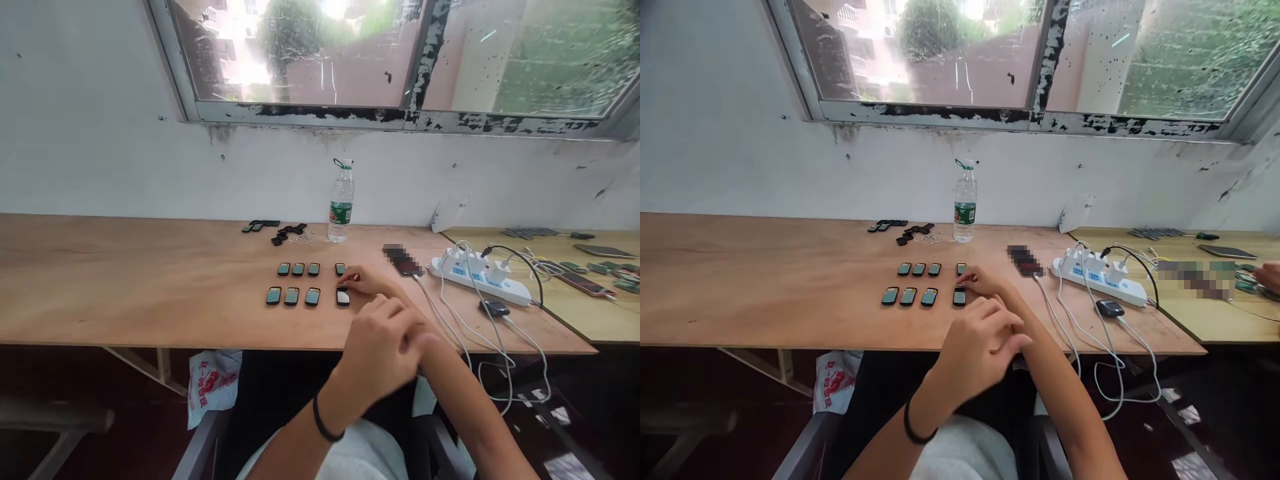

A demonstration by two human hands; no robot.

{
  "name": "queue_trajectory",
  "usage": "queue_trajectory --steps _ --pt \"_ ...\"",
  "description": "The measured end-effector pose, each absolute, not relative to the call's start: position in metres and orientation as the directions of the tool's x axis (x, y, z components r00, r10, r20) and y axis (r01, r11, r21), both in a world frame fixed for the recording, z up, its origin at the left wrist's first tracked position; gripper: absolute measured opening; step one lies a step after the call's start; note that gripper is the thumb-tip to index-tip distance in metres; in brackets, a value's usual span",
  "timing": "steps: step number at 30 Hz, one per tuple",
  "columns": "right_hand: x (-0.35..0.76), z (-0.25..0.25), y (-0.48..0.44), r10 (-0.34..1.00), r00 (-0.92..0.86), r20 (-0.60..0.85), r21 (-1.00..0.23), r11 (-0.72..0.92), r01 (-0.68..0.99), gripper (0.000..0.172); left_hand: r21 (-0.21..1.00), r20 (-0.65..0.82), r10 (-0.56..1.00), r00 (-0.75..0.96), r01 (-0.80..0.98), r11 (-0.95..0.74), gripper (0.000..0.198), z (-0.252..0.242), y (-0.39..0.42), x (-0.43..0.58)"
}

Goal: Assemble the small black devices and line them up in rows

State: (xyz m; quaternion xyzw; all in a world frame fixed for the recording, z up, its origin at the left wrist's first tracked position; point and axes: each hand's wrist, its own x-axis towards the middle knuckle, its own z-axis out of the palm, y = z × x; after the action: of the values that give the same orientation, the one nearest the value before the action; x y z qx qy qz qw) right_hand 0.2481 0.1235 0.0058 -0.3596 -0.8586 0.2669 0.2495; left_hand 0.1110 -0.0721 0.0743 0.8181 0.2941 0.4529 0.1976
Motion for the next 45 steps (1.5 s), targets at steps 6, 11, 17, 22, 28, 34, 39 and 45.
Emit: queue_trajectory --steps 6,11,17,22,28,34,39,45 --pt "0.256 0.01 0.127 0.823 -0.531 0.202 -0.603 0.532 0.594 0.021 0.583 0.396 0.845 0.359 0.613 -0.533 0.007 0.019 -0.003 0.093" --pt "0.258 0.016 0.123 0.856 -0.494 0.151 -0.613 0.473 0.633 0.018 0.525 0.406 0.88 0.247 0.725 -0.446 0.009 0.017 0.009 0.072" --pt "0.256 0.018 0.12 0.859 -0.471 0.202 -0.655 0.476 0.587 0.014 0.583 0.394 0.888 0.236 0.683 -0.44 0.014 0.016 0.017 0.066" --pt "0.255 0.021 0.119 0.818 -0.516 0.253 -0.736 0.509 0.446 0.014 0.637 0.416 0.866 0.276 0.592 -0.495 0.032 0.015 0.022 0.061" --pt "0.253 0.025 0.114 0.794 -0.58 0.183 -0.793 0.468 0.39 0.018 0.615 0.396 0.882 0.254 0.641 -0.46 0.016 0.01 0.024 0.062" --pt "0.253 0.024 0.114 0.785 -0.601 0.146 -0.802 0.45 0.393 0.026 0.637 0.397 0.889 0.227 0.63 -0.445 0.016 0.007 0.026 0.063" --pt "0.255 0.029 0.111 0.777 -0.609 0.16 -0.721 0.513 0.465 0.045 0.645 0.404 0.891 0.208 0.626 -0.438 0.02 0.005 0.028 0.064" --pt "0.256 0.028 0.113 0.79 -0.599 0.132 -0.744 0.478 0.466 0.052 0.651 0.401 0.894 0.198 0.625 -0.431 0.018 0.005 0.028 0.065"
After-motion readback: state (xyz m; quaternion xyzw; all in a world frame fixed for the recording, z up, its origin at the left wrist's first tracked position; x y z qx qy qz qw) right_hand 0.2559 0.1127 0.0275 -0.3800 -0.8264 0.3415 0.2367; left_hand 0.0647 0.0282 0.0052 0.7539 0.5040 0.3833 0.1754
